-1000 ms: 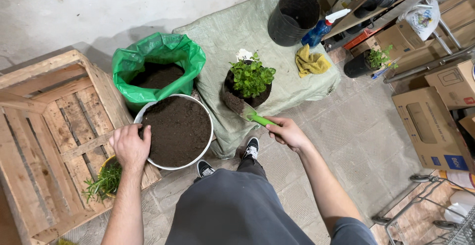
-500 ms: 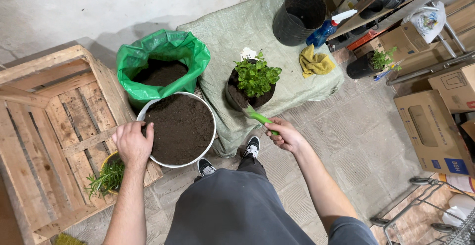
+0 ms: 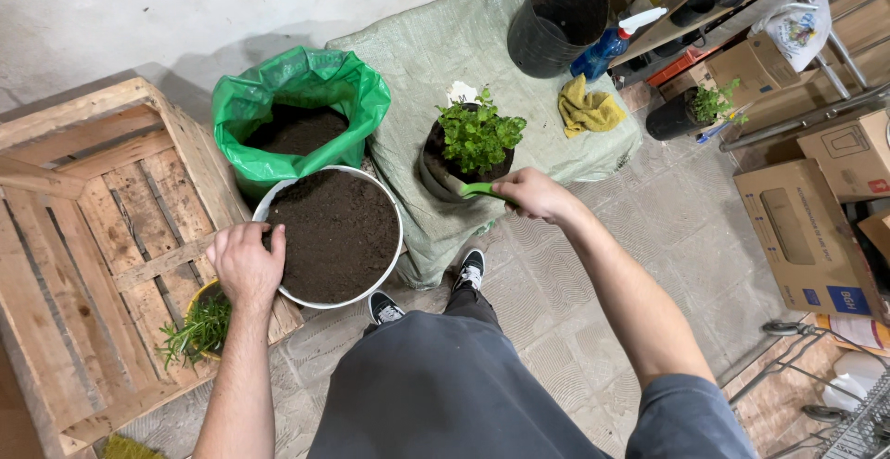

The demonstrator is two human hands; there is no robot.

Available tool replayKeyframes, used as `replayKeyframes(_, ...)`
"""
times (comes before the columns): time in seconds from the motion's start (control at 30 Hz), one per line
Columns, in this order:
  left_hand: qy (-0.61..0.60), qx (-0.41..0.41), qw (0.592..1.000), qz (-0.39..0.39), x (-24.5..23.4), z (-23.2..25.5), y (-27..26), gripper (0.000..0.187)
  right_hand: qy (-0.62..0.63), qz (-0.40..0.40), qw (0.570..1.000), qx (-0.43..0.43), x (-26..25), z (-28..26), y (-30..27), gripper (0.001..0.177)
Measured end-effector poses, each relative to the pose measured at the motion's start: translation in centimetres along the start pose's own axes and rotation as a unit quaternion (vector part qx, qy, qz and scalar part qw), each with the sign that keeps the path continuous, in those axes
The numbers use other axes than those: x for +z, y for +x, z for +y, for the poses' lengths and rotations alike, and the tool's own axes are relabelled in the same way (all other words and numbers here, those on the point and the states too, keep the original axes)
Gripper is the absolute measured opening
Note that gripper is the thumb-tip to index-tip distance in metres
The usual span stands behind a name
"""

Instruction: The person pots a plant by placing it into a black pot filled with soil, then uses a green trowel to scoop additional soil from a white bucket and a green bag to fill in around the plant.

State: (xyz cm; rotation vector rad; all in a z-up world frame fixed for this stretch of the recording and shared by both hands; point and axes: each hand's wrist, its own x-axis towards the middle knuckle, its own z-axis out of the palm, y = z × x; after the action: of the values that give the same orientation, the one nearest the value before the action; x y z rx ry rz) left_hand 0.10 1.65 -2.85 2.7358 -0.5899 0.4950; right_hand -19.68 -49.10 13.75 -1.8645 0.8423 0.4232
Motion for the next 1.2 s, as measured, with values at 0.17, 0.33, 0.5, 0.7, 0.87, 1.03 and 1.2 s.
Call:
replayKeyframes(0.17,-0.010,-0.002,1.000,0.010,0.0,0.0,-0.1,0.022,-0.021,0.003,1.000,0.003,-1.2,-1.7,0.4,0.046)
replayKeyframes(0.33,-0.018,-0.007,1.000,0.021,-0.1,0.3,0.0,0.022,-0.110,0.002,0.994,-0.003,-2.1,-2.7,-0.1,0.044)
replayKeyframes(0.5,-0.021,-0.005,0.999,0.027,0.0,0.3,0.0,0.022,-0.039,0.020,0.999,0.025,-0.1,-4.8,-4.0,0.049)
replayKeyframes(0.7,-0.028,-0.010,0.999,0.030,-0.4,0.7,0.1,0.020,0.152,0.022,0.988,-0.002,3.5,-5.1,-6.1,0.049)
replayKeyframes(0.87,-0.038,-0.021,0.998,0.036,0.5,0.4,0.0,0.020,0.164,0.031,0.984,-0.063,5.2,-9.2,-6.1,0.046)
replayKeyframes(1.03,-0.033,-0.037,0.999,0.021,-0.4,1.0,0.4,0.019,-0.085,0.046,0.989,-0.108,7.0,-16.7,-1.7,0.052)
replayKeyframes(1.2,-0.064,-0.044,0.997,0.009,-1.4,1.5,0.8,0.019,-0.450,0.030,0.879,-0.153,11.5,-25.5,6.9,0.052)
